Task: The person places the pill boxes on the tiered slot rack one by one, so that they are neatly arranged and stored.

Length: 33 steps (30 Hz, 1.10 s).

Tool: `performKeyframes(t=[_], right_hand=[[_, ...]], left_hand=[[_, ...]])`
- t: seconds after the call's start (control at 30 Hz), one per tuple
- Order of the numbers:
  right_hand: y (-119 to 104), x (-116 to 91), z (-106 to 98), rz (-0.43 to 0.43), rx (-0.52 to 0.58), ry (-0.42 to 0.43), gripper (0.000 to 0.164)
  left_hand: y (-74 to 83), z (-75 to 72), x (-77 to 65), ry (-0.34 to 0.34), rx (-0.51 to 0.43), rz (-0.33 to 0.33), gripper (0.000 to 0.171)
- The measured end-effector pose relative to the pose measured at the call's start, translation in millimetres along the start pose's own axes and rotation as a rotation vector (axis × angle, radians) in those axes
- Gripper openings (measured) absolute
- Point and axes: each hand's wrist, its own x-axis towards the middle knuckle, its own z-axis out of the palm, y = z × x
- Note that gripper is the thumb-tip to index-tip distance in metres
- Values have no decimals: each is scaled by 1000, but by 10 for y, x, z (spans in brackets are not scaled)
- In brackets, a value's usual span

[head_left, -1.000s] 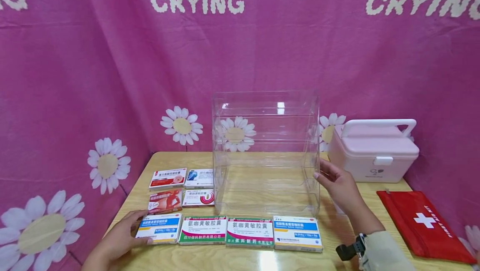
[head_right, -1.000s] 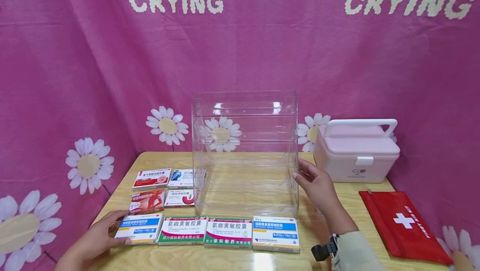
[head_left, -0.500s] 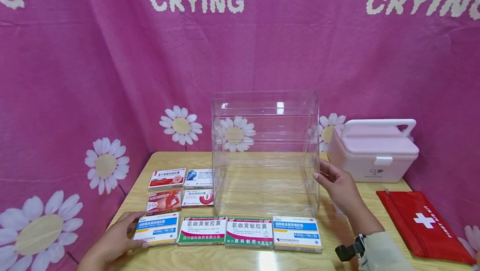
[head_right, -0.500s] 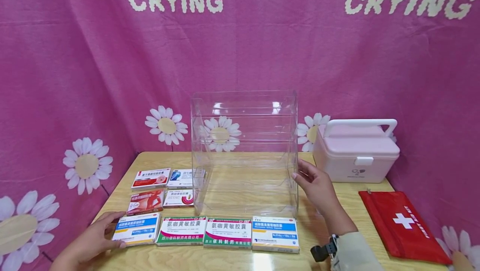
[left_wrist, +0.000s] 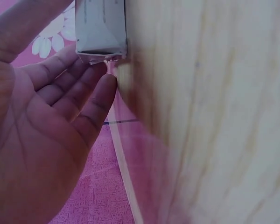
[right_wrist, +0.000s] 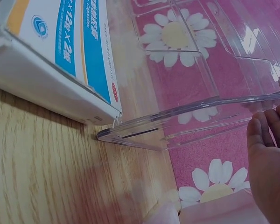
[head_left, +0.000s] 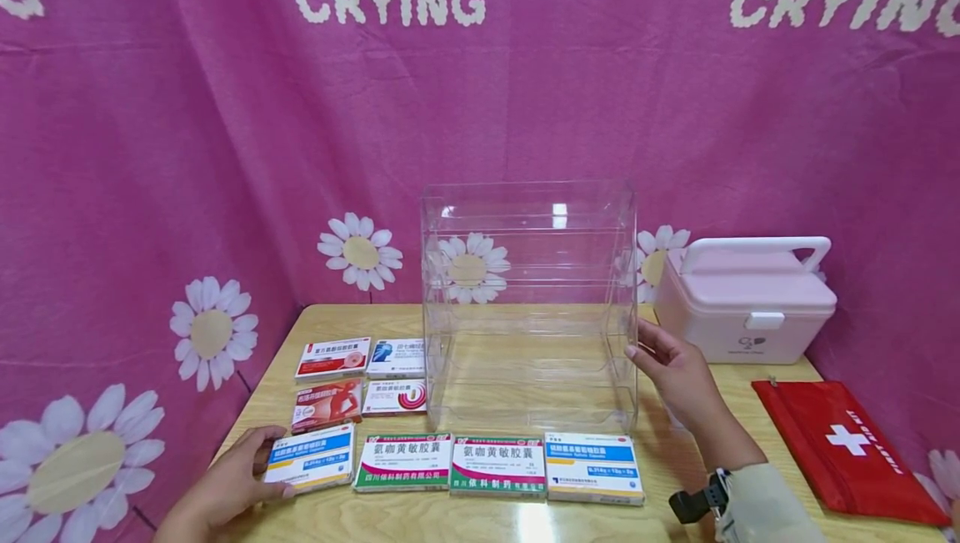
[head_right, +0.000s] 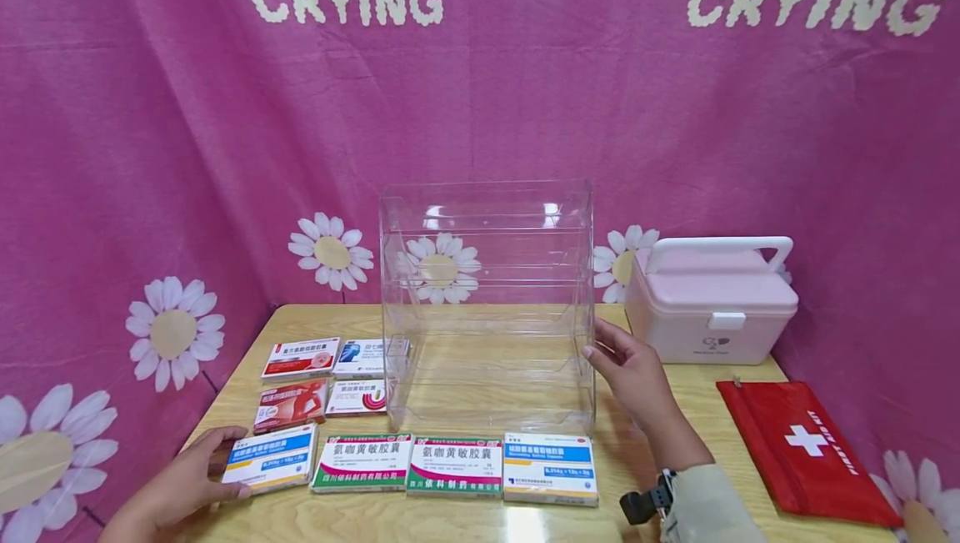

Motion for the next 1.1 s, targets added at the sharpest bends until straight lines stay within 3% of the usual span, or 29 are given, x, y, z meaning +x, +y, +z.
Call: performKeyframes(t=[0.33,0.47,0.57,0.7,0.8,0.97,1.1], right_hand=[[2,3,4,13,10,2,63],[7,-3,8,-3,21,5,61],[21,-3,14,-21,29,11,60],[51,-6,19,-29,31,10,60],[67,-11,16,-28,23,8,60],[66,-11,11,-21,20,13,60],[66,-7,10,-2,8,19,61]], left_hand=[[24,-19,25,5,152,-5,84],[5,-19,16,16,158,22,85],[-4,-19,0,14,121,33,86],[-2,-20,-4,9,81,-13,85],[-12,-34,3,27,34,-21,73],[-68,-53,-33,102,-83,88,48],[-72,-83,-78,139,-137,150,41]])
